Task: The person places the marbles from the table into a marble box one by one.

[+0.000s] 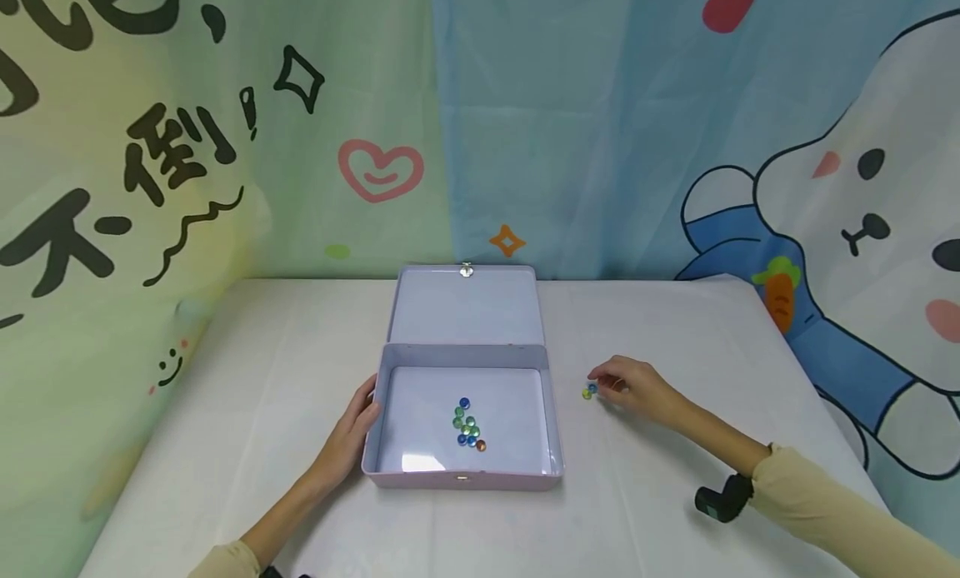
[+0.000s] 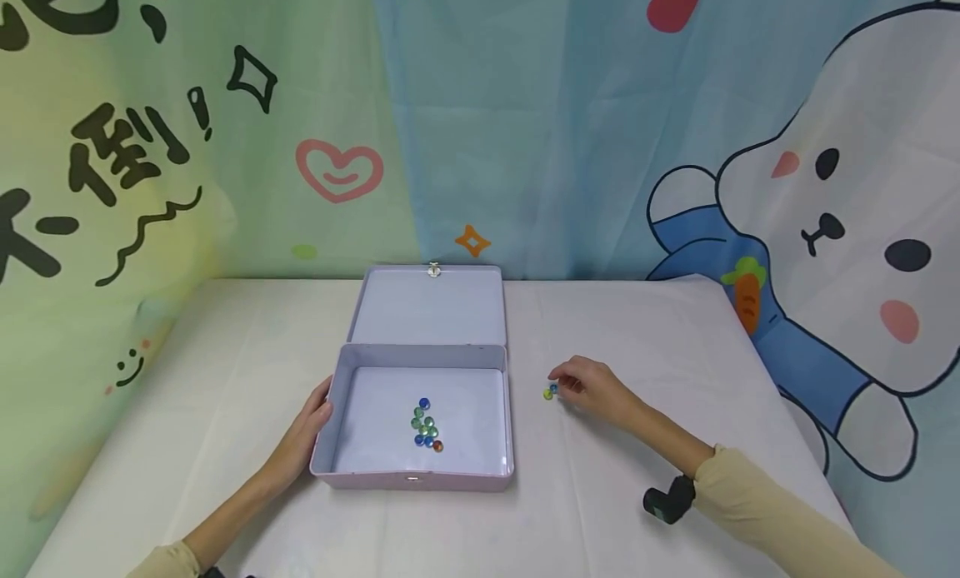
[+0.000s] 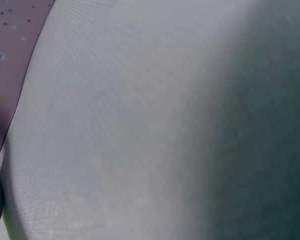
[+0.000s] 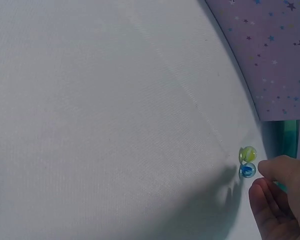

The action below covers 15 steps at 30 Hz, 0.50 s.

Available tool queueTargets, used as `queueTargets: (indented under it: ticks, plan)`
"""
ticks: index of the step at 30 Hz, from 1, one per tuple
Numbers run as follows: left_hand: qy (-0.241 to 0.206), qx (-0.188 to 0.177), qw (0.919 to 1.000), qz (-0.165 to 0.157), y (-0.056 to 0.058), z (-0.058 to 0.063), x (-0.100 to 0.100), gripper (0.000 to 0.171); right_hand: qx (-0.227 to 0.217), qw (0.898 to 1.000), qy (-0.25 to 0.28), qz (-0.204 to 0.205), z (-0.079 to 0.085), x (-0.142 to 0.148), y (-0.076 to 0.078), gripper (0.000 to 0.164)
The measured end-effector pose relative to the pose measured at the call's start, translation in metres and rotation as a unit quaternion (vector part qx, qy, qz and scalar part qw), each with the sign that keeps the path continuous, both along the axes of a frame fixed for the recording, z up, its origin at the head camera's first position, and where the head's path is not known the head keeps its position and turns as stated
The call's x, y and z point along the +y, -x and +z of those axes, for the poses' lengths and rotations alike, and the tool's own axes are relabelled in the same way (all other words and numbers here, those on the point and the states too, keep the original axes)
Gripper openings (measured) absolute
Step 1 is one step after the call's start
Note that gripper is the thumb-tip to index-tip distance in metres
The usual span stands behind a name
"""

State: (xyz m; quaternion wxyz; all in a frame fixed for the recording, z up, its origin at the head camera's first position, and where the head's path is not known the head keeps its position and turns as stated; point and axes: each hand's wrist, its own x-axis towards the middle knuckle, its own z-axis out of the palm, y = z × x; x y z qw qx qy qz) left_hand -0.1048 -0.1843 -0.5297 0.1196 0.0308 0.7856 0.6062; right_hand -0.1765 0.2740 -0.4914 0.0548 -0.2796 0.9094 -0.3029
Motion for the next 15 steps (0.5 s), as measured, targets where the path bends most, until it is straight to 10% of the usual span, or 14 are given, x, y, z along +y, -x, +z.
queueTargets:
  ticks: [15]
  plan:
    - [-0.013, 0.005, 0.9999, -0.004, 0.0009, -0.0012, 0.0007, 0.051, -0.015, 0.999, -0.044, 0.003, -0.0097, -0.0005, 0.0030, 0.019]
